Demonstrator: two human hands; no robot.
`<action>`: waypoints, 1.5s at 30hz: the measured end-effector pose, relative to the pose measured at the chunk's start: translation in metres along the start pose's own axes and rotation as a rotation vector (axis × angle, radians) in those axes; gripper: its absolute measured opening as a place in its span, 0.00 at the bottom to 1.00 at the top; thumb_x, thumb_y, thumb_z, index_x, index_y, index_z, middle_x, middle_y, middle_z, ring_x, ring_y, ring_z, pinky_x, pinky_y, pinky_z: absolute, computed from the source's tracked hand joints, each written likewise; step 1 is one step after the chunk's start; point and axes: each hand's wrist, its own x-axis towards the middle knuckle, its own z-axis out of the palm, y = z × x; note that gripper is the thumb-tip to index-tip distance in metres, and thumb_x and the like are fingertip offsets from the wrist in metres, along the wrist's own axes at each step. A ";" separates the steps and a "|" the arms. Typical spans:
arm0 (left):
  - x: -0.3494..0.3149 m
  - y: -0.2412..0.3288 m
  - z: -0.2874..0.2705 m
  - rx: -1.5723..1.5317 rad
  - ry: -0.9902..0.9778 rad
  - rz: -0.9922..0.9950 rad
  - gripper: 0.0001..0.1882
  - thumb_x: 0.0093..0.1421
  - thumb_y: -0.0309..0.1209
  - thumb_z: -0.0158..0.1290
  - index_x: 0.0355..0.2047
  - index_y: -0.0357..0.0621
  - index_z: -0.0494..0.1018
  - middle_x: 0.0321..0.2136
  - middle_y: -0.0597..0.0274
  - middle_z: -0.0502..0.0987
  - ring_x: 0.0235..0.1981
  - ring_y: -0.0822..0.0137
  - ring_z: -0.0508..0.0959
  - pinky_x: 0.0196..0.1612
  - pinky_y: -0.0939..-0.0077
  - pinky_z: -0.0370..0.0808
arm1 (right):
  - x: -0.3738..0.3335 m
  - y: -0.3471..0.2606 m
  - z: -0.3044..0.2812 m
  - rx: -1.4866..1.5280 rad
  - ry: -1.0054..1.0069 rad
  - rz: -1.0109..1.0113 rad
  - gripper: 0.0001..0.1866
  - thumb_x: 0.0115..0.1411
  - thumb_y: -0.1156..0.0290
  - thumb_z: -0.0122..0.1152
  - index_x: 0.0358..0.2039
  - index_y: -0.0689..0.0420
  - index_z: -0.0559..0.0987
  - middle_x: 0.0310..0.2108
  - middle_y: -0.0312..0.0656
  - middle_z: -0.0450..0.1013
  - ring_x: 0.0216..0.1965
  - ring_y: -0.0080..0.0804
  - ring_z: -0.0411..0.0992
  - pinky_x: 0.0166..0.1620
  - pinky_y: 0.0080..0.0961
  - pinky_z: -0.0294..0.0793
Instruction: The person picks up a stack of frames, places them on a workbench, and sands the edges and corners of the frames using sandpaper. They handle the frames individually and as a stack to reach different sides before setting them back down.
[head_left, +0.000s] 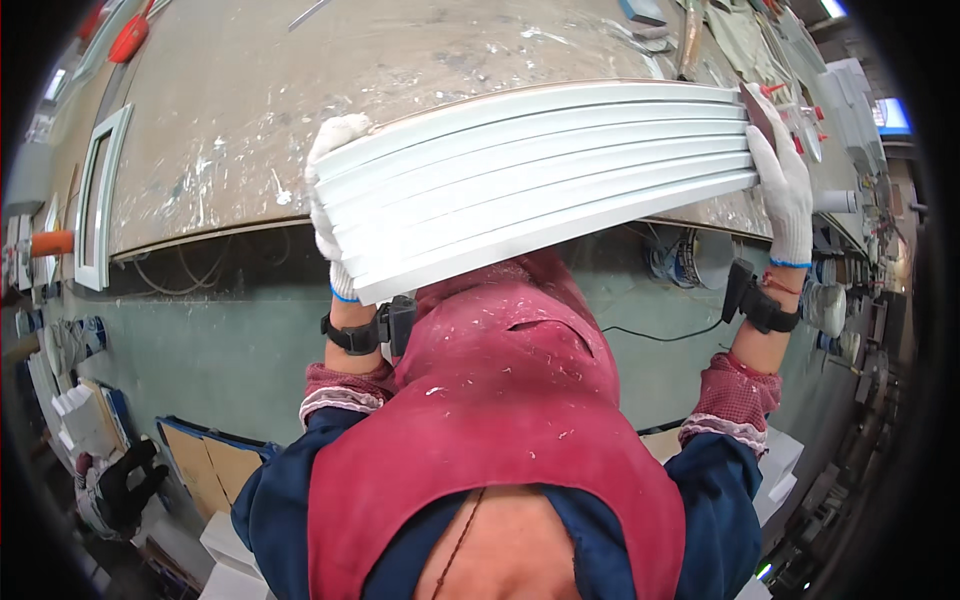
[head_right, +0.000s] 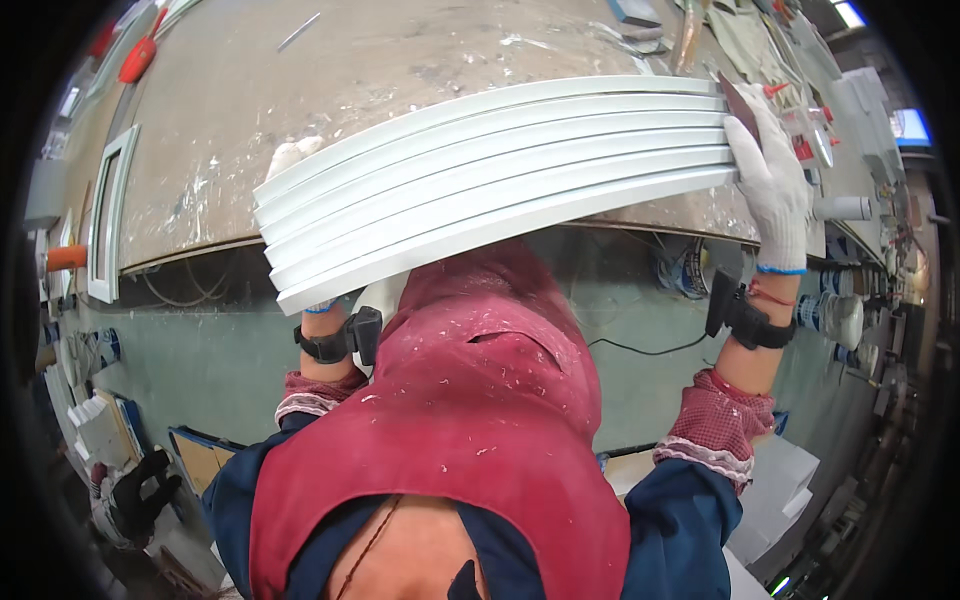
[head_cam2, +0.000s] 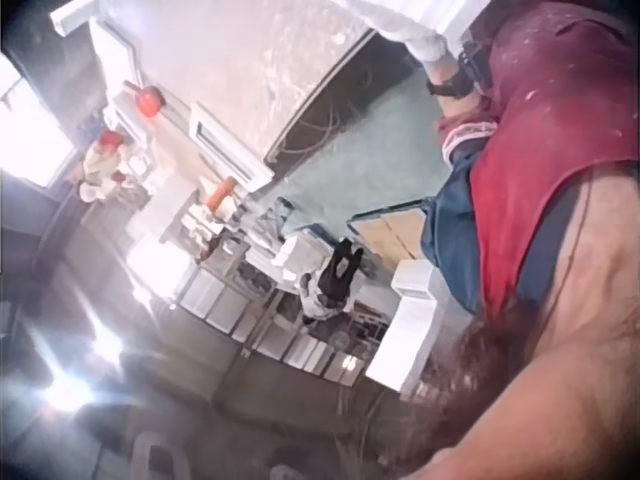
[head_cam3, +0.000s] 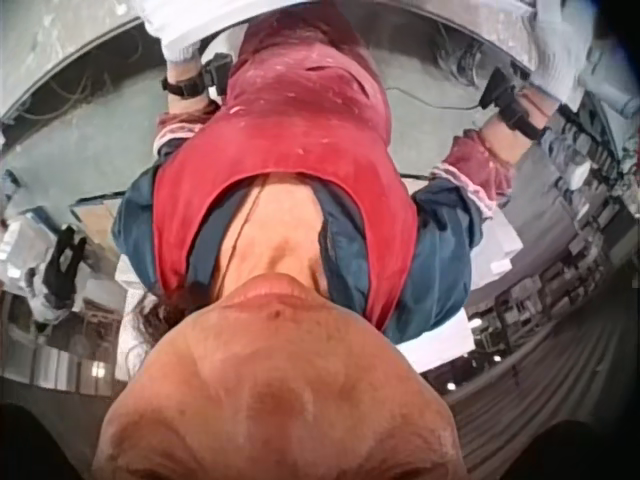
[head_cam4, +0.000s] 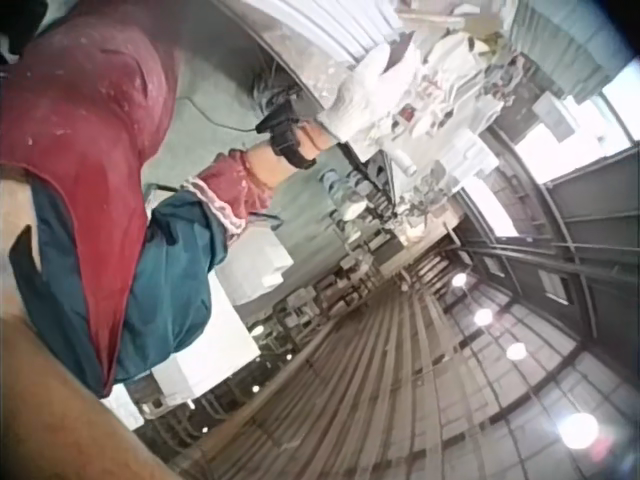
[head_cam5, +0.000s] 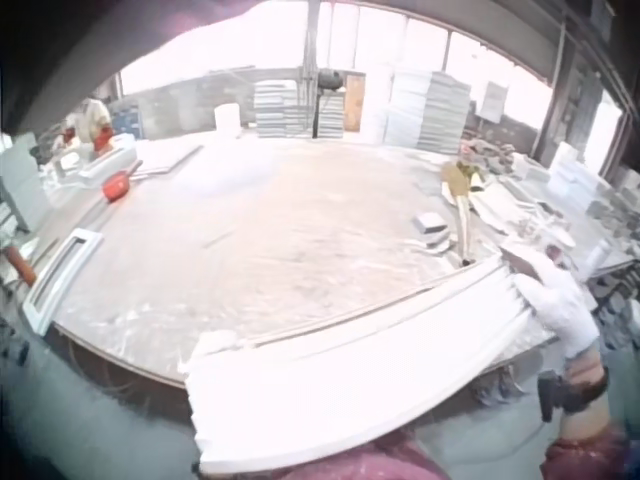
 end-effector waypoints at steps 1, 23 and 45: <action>0.005 -0.001 0.003 -0.062 0.010 -0.023 0.31 0.59 0.34 0.61 0.60 0.42 0.64 0.55 0.53 0.71 0.56 0.61 0.73 0.62 0.62 0.67 | 0.000 0.000 -0.001 -0.016 -0.030 -0.023 0.28 0.69 0.58 0.49 0.64 0.61 0.69 0.67 0.53 0.62 0.70 0.43 0.57 0.70 0.33 0.52; 0.022 -0.015 0.017 0.134 0.003 0.164 0.39 0.52 0.45 0.64 0.59 0.38 0.65 0.56 0.48 0.70 0.59 0.50 0.70 0.65 0.55 0.64 | -0.055 -0.247 0.115 -0.046 -0.352 -0.928 0.22 0.49 0.73 0.62 0.48 0.61 0.79 0.51 0.51 0.74 0.56 0.49 0.71 0.62 0.43 0.67; 0.015 -0.033 0.016 0.205 -0.022 0.450 0.43 0.47 0.40 0.70 0.60 0.39 0.63 0.56 0.47 0.71 0.60 0.46 0.70 0.67 0.50 0.61 | -0.079 -0.116 0.049 -0.228 0.038 0.071 0.21 0.68 0.70 0.51 0.59 0.60 0.75 0.58 0.49 0.73 0.59 0.42 0.71 0.65 0.34 0.65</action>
